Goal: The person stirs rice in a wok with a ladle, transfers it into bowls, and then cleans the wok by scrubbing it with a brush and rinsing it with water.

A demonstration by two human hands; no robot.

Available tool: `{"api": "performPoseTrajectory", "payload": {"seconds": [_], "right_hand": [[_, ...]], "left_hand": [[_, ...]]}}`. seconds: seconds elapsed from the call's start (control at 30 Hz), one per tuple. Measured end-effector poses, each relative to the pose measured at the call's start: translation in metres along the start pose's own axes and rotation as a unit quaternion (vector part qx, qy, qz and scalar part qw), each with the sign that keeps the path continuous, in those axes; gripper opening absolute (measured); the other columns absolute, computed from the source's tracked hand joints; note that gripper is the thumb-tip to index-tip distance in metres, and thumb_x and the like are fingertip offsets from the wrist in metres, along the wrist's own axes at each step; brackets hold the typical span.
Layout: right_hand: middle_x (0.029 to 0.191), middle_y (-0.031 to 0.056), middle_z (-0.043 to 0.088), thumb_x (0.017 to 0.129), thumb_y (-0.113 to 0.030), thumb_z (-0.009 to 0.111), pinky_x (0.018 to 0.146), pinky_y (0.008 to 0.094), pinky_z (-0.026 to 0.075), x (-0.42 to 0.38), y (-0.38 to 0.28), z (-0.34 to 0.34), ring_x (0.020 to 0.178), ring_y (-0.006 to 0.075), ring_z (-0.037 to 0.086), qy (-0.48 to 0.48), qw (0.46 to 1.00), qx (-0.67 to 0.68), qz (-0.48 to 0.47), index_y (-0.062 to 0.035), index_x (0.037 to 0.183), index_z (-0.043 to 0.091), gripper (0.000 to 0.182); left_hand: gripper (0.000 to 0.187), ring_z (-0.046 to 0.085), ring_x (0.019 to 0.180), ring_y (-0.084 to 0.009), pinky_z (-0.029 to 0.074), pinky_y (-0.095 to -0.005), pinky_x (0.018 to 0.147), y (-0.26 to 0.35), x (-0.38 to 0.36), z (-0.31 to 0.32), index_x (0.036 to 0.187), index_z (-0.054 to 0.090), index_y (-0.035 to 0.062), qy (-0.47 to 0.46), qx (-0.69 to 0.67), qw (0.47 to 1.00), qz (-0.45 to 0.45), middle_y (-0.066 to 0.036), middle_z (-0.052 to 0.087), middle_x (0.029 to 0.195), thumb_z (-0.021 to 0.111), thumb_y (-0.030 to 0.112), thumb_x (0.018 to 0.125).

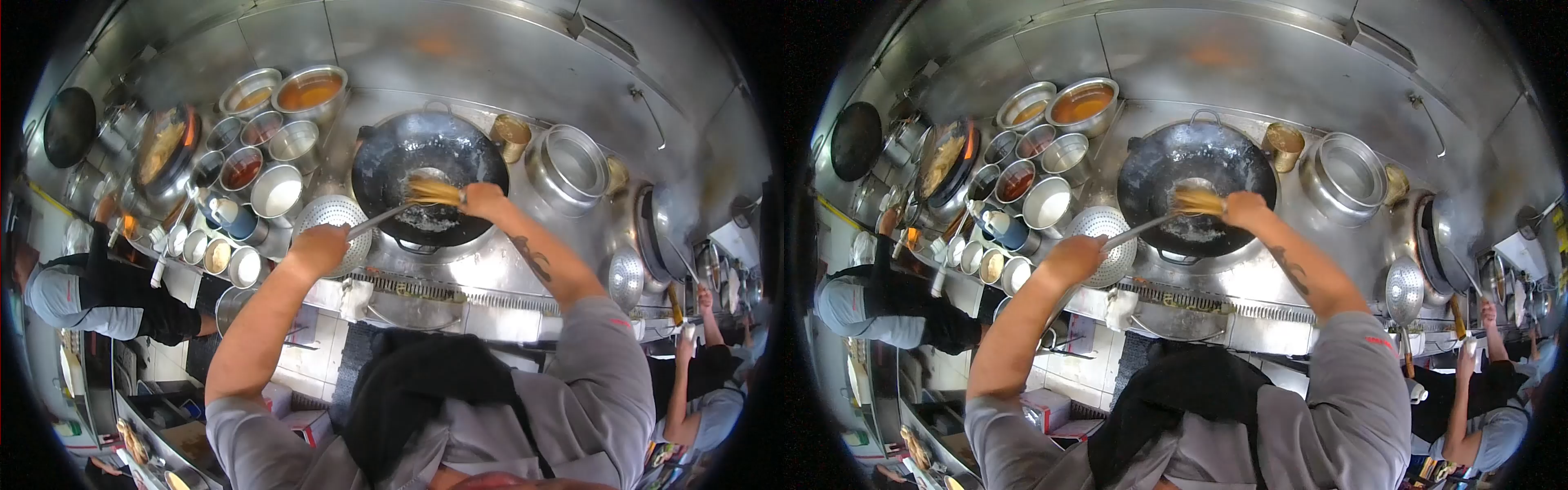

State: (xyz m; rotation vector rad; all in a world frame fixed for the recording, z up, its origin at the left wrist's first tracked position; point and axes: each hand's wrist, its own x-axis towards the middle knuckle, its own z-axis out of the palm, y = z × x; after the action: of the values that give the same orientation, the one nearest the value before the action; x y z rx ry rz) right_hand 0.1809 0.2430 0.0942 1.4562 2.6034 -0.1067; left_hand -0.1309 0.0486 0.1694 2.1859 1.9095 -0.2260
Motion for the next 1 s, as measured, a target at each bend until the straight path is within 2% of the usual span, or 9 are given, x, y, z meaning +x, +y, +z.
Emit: {"api": "performPoseTrajectory", "payload": {"seconds": [0.1, 0.23, 0.33, 0.43, 0.47, 0.57, 0.73, 0.83, 1.0], "right_hand": [[0.095, 0.0160, 0.068, 0.079, -0.028, 0.060, 0.078, 0.0408, 0.052, 0.010, -0.004, -0.010, 0.088, 0.0299, 0.067, -0.009, 0.998, 0.030, 0.056, -0.0049, 0.090, 0.070, 0.028], [0.094, 0.0153, 0.068, 0.082, -0.030, 0.057, 0.078, 0.0404, 0.053, -0.010, -0.014, 0.007, 0.088, 0.0291, 0.067, -0.060, 0.996, 0.065, -0.005, -0.0066, 0.093, 0.070, 0.029], [0.095, 0.0188, 0.067, 0.081, -0.031, 0.059, 0.079, 0.0402, 0.052, 0.012, 0.009, 0.006, 0.089, 0.0325, 0.066, 0.028, 0.993, 0.066, 0.090, -0.0054, 0.093, 0.069, 0.030], [0.089, 0.0157, 0.068, 0.076, -0.036, 0.065, 0.074, 0.0409, 0.053, 0.016, -0.009, 0.040, 0.080, 0.0335, 0.066, 0.068, 0.995, 0.055, 0.052, -0.0095, 0.098, 0.068, 0.035], [0.085, 0.0177, 0.068, 0.072, -0.037, 0.068, 0.071, 0.0400, 0.054, 0.014, -0.003, 0.050, 0.075, 0.0336, 0.066, -0.090, 0.969, 0.231, -0.014, -0.0084, 0.096, 0.070, 0.038], [0.081, 0.0192, 0.068, 0.068, -0.037, 0.070, 0.070, 0.0390, 0.053, 0.022, 0.055, 0.006, 0.072, 0.0335, 0.066, -0.155, 0.963, 0.219, 0.006, -0.0078, 0.094, 0.071, 0.039], [0.089, 0.0165, 0.068, 0.080, -0.024, 0.055, 0.077, 0.0398, 0.053, 0.000, -0.003, -0.004, 0.085, 0.0319, 0.067, 0.063, 0.998, -0.010, -0.006, -0.0053, 0.087, 0.070, 0.025], [0.096, 0.0161, 0.068, 0.080, -0.020, 0.055, 0.079, 0.0400, 0.053, -0.002, 0.001, 0.003, 0.089, 0.0303, 0.067, -0.030, 0.998, 0.058, -0.015, -0.0044, 0.093, 0.069, 0.025], [0.095, 0.0146, 0.068, 0.079, -0.028, 0.059, 0.079, 0.0395, 0.052, 0.000, -0.008, 0.007, 0.089, 0.0296, 0.067, 0.000, 0.998, 0.063, 0.001, -0.0050, 0.095, 0.068, 0.030]], "left_hand": [[0.031, 0.062, 0.091, -0.0357, 0.047, -0.0481, 0.080, -0.001, 0.006, 0.000, 0.113, 0.057, 0.0070, -0.011, -0.041, 0.999, -0.011, -0.019, 0.065, 0.094, 0.052, 0.026, 0.089], [0.030, 0.061, 0.091, -0.0367, 0.047, -0.0484, 0.080, 0.006, 0.000, -0.001, 0.113, 0.058, 0.0075, -0.029, -0.040, 0.999, -0.018, -0.020, 0.065, 0.094, 0.052, 0.025, 0.089], [0.031, 0.062, 0.089, -0.0375, 0.047, -0.0488, 0.079, 0.000, -0.001, 0.007, 0.115, 0.058, 0.0090, -0.016, -0.029, 0.999, -0.022, -0.020, 0.065, 0.093, 0.052, 0.026, 0.089], [0.034, 0.062, 0.088, -0.0368, 0.048, -0.0485, 0.078, 0.005, -0.001, 0.011, 0.119, 0.055, 0.0102, -0.010, -0.045, 0.999, -0.005, -0.019, 0.065, 0.092, 0.052, 0.025, 0.089], [0.034, 0.062, 0.088, -0.0364, 0.048, -0.0483, 0.078, 0.008, -0.007, 0.009, 0.121, 0.054, 0.0109, -0.006, -0.009, 0.999, -0.033, -0.018, 0.065, 0.091, 0.052, 0.025, 0.089], [0.036, 0.063, 0.088, -0.0354, 0.048, -0.0475, 0.078, 0.009, -0.017, 0.008, 0.123, 0.053, 0.0117, -0.002, 0.041, 0.997, -0.059, -0.017, 0.065, 0.090, 0.051, 0.025, 0.090], [0.036, 0.062, 0.090, -0.0362, 0.048, -0.0473, 0.080, 0.008, -0.009, 0.002, 0.122, 0.053, 0.0096, -0.014, -0.027, 0.999, -0.043, -0.019, 0.065, 0.093, 0.052, 0.026, 0.090], [0.035, 0.061, 0.091, -0.0374, 0.047, -0.0478, 0.081, 0.001, -0.006, 0.000, 0.119, 0.055, 0.0076, -0.025, -0.085, 0.996, -0.017, -0.020, 0.065, 0.096, 0.052, 0.025, 0.089], [0.034, 0.061, 0.093, -0.0389, 0.046, -0.0480, 0.082, -0.001, 0.001, 0.002, 0.116, 0.057, 0.0062, -0.008, -0.093, 0.996, 0.000, -0.022, 0.064, 0.096, 0.053, 0.025, 0.088]]}}
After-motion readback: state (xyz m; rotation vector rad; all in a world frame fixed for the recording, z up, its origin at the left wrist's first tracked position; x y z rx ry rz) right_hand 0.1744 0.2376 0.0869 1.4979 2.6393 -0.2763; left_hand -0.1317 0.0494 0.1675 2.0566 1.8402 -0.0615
